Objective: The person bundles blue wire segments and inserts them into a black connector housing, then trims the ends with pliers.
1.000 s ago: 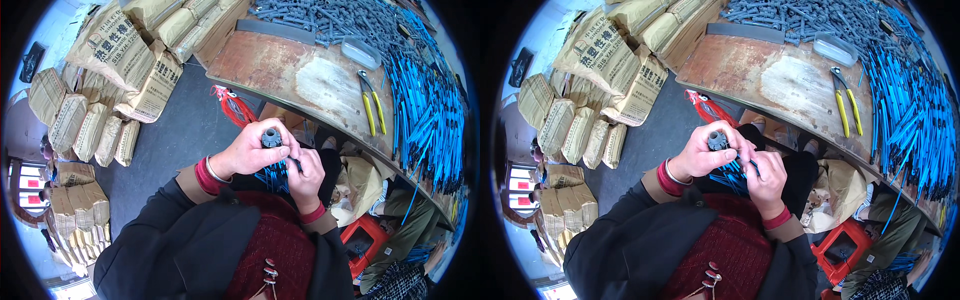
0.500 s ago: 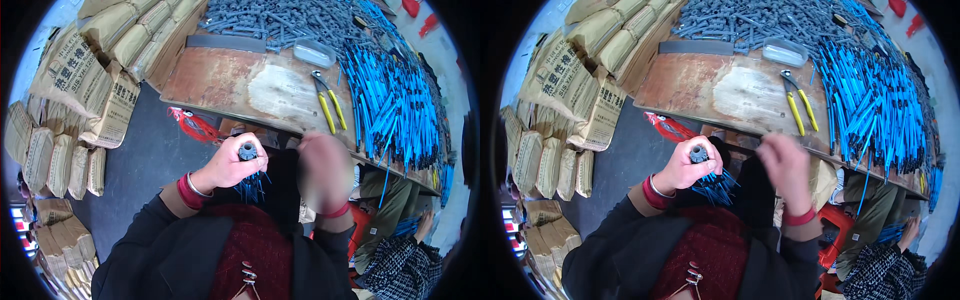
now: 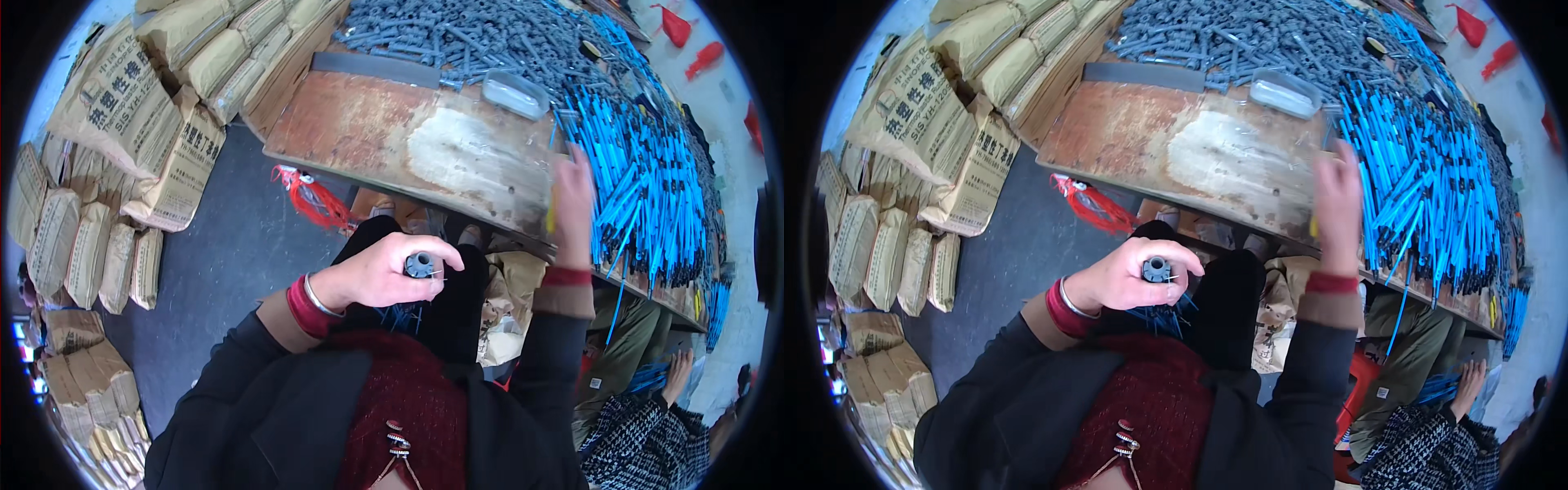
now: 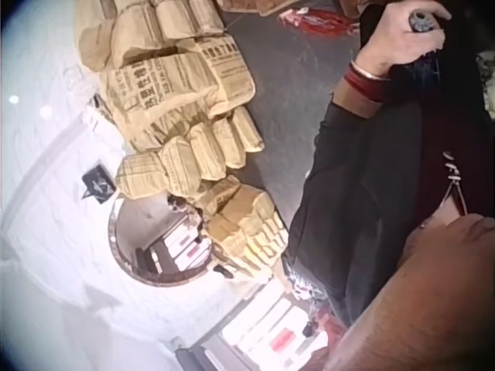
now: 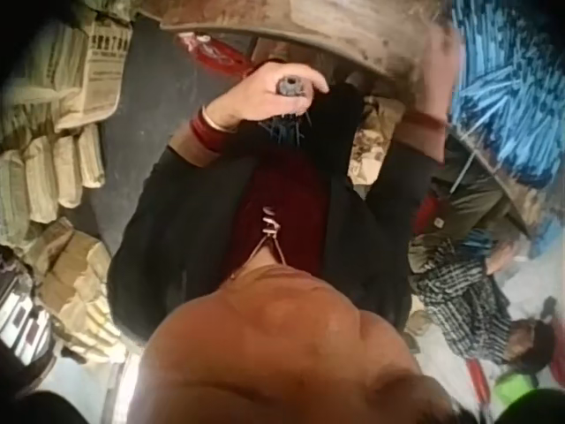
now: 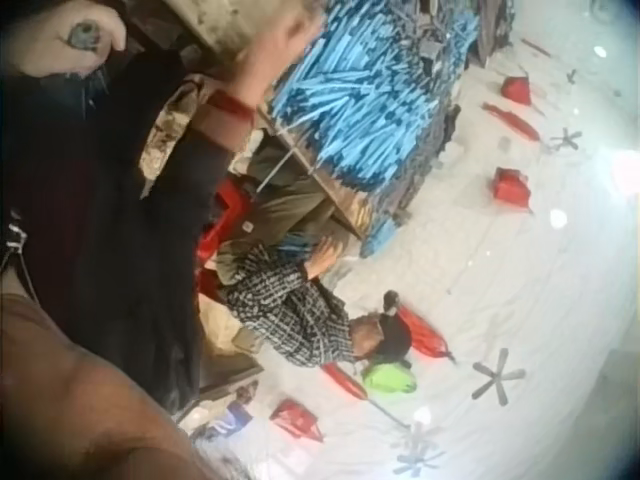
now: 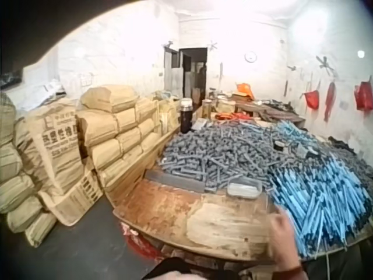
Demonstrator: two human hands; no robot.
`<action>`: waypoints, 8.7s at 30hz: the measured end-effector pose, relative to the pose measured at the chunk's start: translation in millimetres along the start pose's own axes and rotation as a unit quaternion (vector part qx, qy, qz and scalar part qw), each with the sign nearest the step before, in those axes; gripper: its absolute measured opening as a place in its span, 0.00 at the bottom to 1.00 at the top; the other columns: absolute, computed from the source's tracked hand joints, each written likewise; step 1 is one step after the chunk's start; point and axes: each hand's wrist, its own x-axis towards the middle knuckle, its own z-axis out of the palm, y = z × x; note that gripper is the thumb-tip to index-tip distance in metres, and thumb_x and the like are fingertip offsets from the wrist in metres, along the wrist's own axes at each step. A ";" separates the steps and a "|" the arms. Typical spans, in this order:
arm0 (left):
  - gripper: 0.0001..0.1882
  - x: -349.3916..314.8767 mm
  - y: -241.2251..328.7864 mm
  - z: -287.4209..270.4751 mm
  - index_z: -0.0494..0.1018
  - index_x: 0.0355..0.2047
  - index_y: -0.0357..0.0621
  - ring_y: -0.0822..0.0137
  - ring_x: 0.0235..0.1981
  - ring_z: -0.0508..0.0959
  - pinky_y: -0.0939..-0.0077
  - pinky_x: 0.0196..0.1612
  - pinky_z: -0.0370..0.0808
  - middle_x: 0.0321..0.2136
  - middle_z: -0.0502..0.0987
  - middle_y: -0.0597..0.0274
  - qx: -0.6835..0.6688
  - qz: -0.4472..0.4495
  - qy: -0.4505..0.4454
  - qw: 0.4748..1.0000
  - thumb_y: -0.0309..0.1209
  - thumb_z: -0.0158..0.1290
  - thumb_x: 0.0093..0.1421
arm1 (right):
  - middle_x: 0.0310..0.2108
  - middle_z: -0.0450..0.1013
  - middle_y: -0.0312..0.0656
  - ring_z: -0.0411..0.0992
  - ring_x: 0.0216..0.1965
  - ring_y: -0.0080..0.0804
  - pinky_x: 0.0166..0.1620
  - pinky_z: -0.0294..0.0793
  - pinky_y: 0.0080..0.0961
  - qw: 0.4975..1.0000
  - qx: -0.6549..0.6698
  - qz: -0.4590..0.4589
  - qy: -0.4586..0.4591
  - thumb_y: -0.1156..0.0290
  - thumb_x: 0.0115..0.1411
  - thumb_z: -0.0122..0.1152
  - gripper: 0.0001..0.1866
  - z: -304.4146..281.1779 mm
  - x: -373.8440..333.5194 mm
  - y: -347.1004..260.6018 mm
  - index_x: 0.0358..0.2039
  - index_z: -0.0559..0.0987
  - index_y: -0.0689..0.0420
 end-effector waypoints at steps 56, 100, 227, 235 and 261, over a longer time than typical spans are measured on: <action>0.21 10.0 -7.9 13.0 0.75 0.33 0.39 0.74 0.24 0.76 0.79 0.31 0.72 0.23 0.76 0.62 0.116 -0.051 0.009 0.992 0.37 0.68 0.41 | 0.26 0.74 0.49 0.76 0.27 0.37 0.31 0.73 0.26 0.860 -0.195 -0.184 -0.434 0.71 0.40 0.73 0.46 -63.5 -155.7 -86.0 0.58 0.57 0.64; 0.21 15.3 -13.3 16.1 0.75 0.31 0.39 0.74 0.25 0.74 0.80 0.31 0.70 0.22 0.75 0.64 0.121 -0.037 0.012 0.992 0.39 0.68 0.42 | 0.49 0.66 0.57 0.65 0.52 0.52 0.55 0.62 0.31 0.856 -0.210 -0.041 -0.471 0.85 0.47 0.52 0.35 -58.1 -145.9 -86.2 0.58 0.57 0.68; 0.39 -48.5 -37.0 -30.3 0.58 0.59 0.36 0.65 0.51 0.69 0.69 0.55 0.64 0.51 0.66 0.56 -0.062 -0.041 0.058 0.996 0.34 0.61 0.48 | 0.27 0.68 0.41 0.65 0.30 0.40 0.35 0.66 0.32 0.952 0.027 -0.240 -0.189 0.77 0.47 0.62 0.04 112.3 -149.6 -59.2 0.26 0.76 0.58; 0.32 -41.0 -34.1 -23.2 0.62 0.55 0.37 0.68 0.50 0.68 0.70 0.55 0.63 0.49 0.68 0.59 -0.008 0.010 0.056 0.998 0.32 0.59 0.51 | 0.26 0.69 0.43 0.68 0.30 0.40 0.34 0.68 0.30 0.954 -0.004 -0.254 -0.162 0.78 0.49 0.60 0.04 105.2 -151.3 -60.8 0.27 0.75 0.61; 0.10 -36.8 -46.2 -23.8 0.68 0.33 0.39 0.66 0.37 0.75 0.70 0.43 0.71 0.34 0.76 0.55 -0.083 -0.030 0.188 0.978 0.26 0.56 0.52 | 0.32 0.71 0.46 0.71 0.32 0.36 0.37 0.71 0.25 0.945 0.036 -0.226 -0.234 0.80 0.54 0.56 0.11 83.1 -131.0 -66.9 0.39 0.75 0.64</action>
